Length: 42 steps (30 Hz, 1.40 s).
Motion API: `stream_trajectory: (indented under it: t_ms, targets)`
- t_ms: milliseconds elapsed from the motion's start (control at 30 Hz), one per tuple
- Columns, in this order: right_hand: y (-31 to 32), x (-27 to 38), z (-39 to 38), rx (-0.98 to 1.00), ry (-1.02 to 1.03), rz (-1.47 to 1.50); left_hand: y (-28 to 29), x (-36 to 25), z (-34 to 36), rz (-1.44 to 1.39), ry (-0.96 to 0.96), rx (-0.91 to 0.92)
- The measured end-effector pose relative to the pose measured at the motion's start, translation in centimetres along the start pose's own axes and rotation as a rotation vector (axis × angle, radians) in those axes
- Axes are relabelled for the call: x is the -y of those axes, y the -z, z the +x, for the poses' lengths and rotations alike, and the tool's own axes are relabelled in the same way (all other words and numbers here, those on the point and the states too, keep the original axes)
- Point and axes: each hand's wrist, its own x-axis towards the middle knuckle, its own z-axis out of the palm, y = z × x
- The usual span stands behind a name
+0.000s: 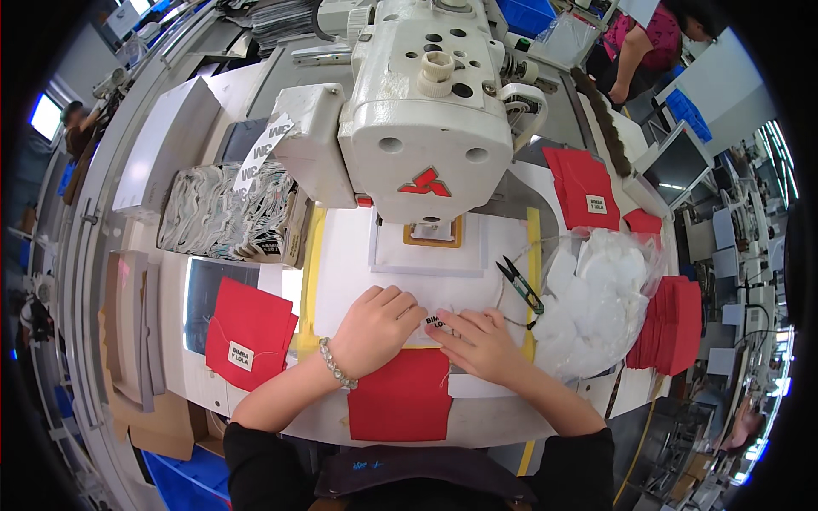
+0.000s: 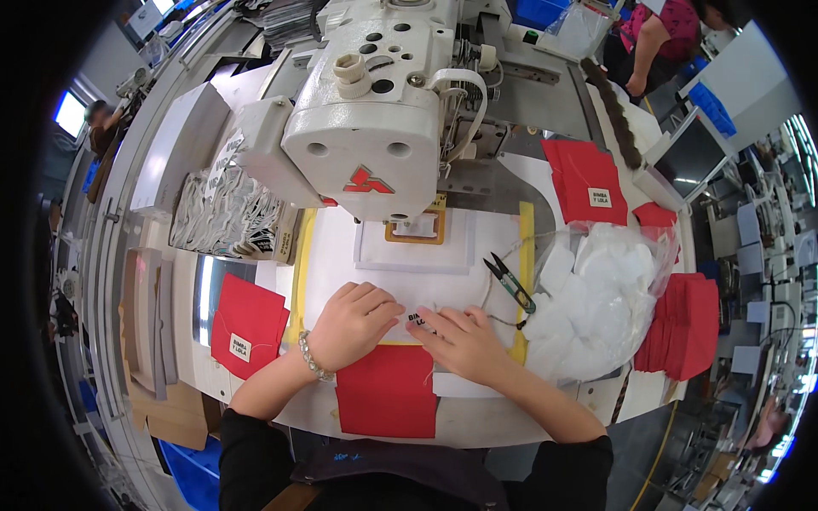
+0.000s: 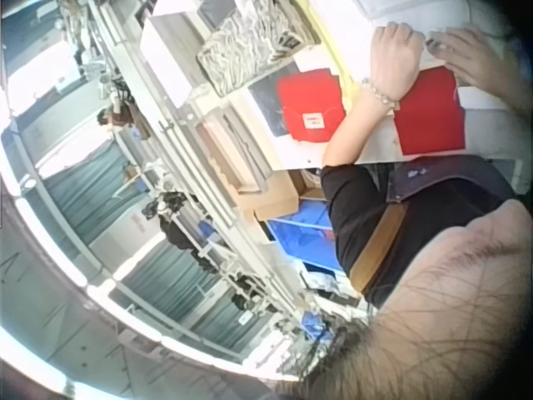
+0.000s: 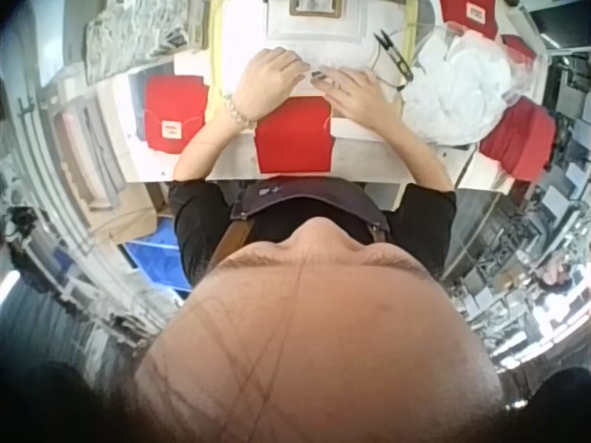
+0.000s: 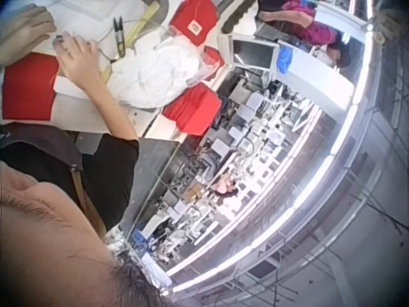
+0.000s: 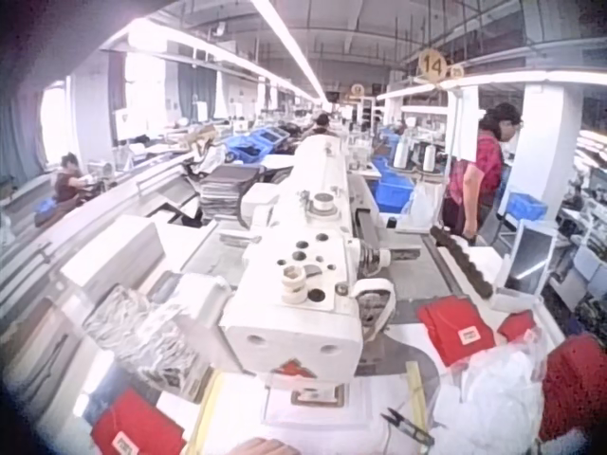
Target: The person places white rectangular labels onto red fabric pieces and sews them using a sewing machine. They repeatedly pick up labels, align them on the fabric, guide the fabric under the needle, and trim threads with scissors. Finished pieces are stacked to the left.
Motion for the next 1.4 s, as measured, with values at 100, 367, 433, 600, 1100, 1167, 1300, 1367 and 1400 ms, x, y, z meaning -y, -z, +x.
stream_trajectory:
  t_ms: [100,367,433,600,1100,1167,1300,1367,1400]
  targets:
    - [-0.8,-0.5,-0.2,-0.002,-0.003,0.014,-0.4,-1.8,-1.9,-0.045,-0.004,0.089]
    - [-0.8,-0.5,-1.2,-0.073,-0.066,0.014,-3.0,-4.2,-3.7,-0.120,0.035,0.093]
    - [-0.8,-0.7,-1.9,-0.092,-0.085,-0.012,-3.2,-4.1,-3.6,-0.153,0.035,0.092]
    - [-0.2,-0.5,-2.8,-0.101,-0.130,-0.057,-3.1,-4.5,-3.8,-0.091,0.059,0.134]
    - [2.0,1.8,-3.5,-0.256,-0.187,0.288,-1.5,-5.5,-7.8,0.349,-0.203,-0.184]
    - [2.9,3.2,-2.8,-0.205,-0.281,0.533,-1.4,-5.6,-8.1,0.387,-0.214,-0.217]
    - [3.5,5.1,-1.7,0.002,-0.461,0.871,-1.3,-5.7,-8.2,0.430,-0.224,-0.233]
    - [3.1,5.3,-1.8,0.037,-0.505,0.931,-1.3,-5.7,-8.0,0.443,-0.222,-0.223]
    - [3.0,5.4,-1.8,0.038,-0.529,0.942,-1.3,-5.6,-8.0,0.450,-0.218,-0.215]
